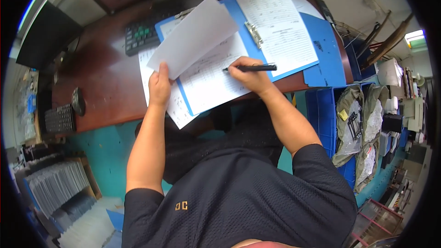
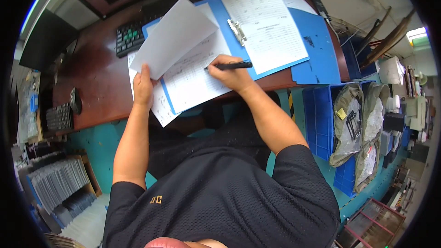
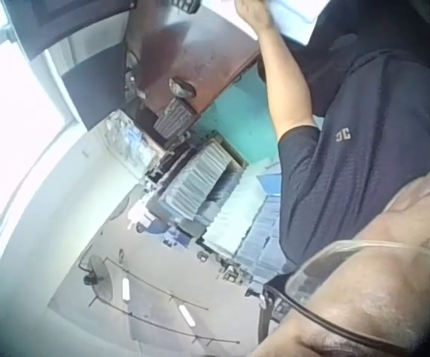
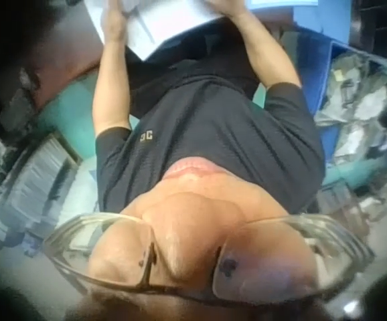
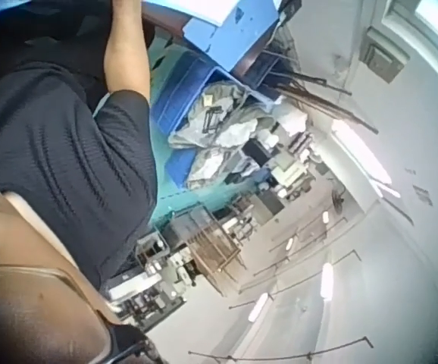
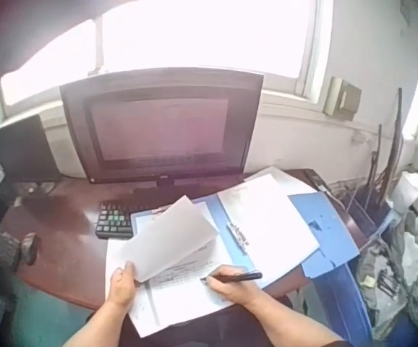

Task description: The person writes on a document on a clipboard with a pen while holding a paper, then lifts the paper to view the page underneath before continuing to write. Finally, the person flips the paper over and writes on the second page of the document.

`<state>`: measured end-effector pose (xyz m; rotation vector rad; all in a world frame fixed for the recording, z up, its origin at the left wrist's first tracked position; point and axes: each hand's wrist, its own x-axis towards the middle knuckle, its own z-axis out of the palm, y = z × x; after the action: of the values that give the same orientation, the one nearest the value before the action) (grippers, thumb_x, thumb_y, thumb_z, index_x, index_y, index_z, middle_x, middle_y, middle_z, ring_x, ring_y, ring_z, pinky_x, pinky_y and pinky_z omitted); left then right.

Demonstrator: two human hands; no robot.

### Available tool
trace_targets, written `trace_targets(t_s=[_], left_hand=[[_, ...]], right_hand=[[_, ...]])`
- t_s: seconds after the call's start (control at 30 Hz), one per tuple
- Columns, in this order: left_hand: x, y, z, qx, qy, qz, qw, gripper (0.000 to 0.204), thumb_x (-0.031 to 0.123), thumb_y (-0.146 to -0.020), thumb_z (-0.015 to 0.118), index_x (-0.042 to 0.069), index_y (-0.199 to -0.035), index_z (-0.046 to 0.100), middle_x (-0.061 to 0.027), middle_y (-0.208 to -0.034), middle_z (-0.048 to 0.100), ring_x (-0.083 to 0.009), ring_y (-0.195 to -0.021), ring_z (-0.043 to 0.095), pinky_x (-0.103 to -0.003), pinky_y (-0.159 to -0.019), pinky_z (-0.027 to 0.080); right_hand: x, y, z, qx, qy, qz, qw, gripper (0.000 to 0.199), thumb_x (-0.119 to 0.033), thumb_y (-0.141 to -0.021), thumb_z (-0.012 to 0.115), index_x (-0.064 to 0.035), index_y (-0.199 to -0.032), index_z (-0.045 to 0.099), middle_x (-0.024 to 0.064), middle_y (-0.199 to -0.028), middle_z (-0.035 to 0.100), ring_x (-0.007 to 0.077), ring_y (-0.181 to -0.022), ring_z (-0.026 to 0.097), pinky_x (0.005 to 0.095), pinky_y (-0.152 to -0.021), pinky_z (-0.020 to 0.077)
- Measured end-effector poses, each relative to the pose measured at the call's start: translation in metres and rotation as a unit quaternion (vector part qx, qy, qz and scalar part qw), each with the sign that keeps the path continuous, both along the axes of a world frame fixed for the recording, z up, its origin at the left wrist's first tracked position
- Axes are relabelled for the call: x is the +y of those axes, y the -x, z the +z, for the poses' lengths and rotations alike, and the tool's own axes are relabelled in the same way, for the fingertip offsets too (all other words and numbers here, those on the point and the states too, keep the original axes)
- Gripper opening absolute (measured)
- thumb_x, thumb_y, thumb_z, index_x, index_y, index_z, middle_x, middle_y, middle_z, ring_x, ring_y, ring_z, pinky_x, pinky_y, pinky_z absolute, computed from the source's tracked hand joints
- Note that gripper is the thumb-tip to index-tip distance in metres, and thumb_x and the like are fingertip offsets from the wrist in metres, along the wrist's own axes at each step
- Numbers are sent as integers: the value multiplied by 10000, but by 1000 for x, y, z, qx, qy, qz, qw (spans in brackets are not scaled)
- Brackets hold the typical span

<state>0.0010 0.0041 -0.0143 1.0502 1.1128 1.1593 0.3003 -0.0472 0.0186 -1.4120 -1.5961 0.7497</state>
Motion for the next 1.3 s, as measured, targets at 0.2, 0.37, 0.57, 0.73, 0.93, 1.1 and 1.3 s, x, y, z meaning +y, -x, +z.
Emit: trace_targets(t_s=[0.2, 0.37, 0.57, 0.73, 0.93, 1.1, 1.3], left_hand=[[-3, -5, 7, -8, 23, 5, 1000, 487, 476, -1074, 508, 18, -1081, 675, -9, -920, 650, -93, -772, 538, -261, -681, 426], [-1, 4, -1, 29, 28, 1, 999, 511, 492, -1069, 510, 9, -1072, 677, -14, -914, 652, -97, -768, 534, -264, -680, 424], [3, 2, -1, 18, 24, -4, 1000, 541, 509, -1064, 513, -7, -1116, 666, -26, -943, 656, -109, -794, 547, -273, -712, 442], [0, -2, 4, -15, 15, 1, 1000, 575, 522, -1060, 514, -21, -1205, 636, -55, -1036, 668, -130, -882, 582, -281, -785, 469], [-4, -2, 8, 12, 13, -18, 1000, 625, 543, -1058, 498, -33, -1275, 608, -93, -1128, 667, -165, -967, 604, -307, -861, 489], [-4, -6, 12, 5, 13, -8, 1000, 629, 554, -1055, 493, -31, -1244, 624, -84, -1082, 671, -155, -939, 591, -300, -834, 478], [0, 1, 3, 38, 19, -22, 999, 614, 555, -1055, 494, -23, -1201, 637, -72, -1051, 668, -144, -891, 567, -290, -811, 468]], right_hand=[[-4, 1, 10, 0, 2, -15, 1000, 178, -175, -811, 729, 1, -840, 737, 138, -773, 726, 242, -697, 701, 331, -666, 550], [-5, 1, 8, 13, 28, 4, 1000, 151, -152, -794, 743, -3, -811, 727, 134, -772, 726, 237, -675, 695, 333, -643, 541], [-1, 1, 12, 2, 25, 7, 1000, 155, -154, -799, 740, -1, -813, 724, 118, -734, 711, 198, -666, 677, 311, -628, 526], [-4, 1, 9, -18, 10, 2, 1000, 147, -137, -794, 732, 9, -792, 717, 111, -724, 708, 191, -649, 666, 301, -622, 525], [-3, -1, 1, -18, -5, -4, 1000, 135, -126, -783, 740, 6, -779, 711, 108, -724, 709, 190, -647, 664, 299, -624, 524], [-6, 0, 6, -21, 12, 21, 999, 131, -115, -793, 732, 13, -783, 708, 91, -726, 703, 162, -651, 647, 288, -627, 518], [-5, 1, 4, -9, -2, 12, 1000, 127, -109, -772, 736, 8, -746, 694, 101, -701, 696, 176, -622, 644, 294, -610, 511]])
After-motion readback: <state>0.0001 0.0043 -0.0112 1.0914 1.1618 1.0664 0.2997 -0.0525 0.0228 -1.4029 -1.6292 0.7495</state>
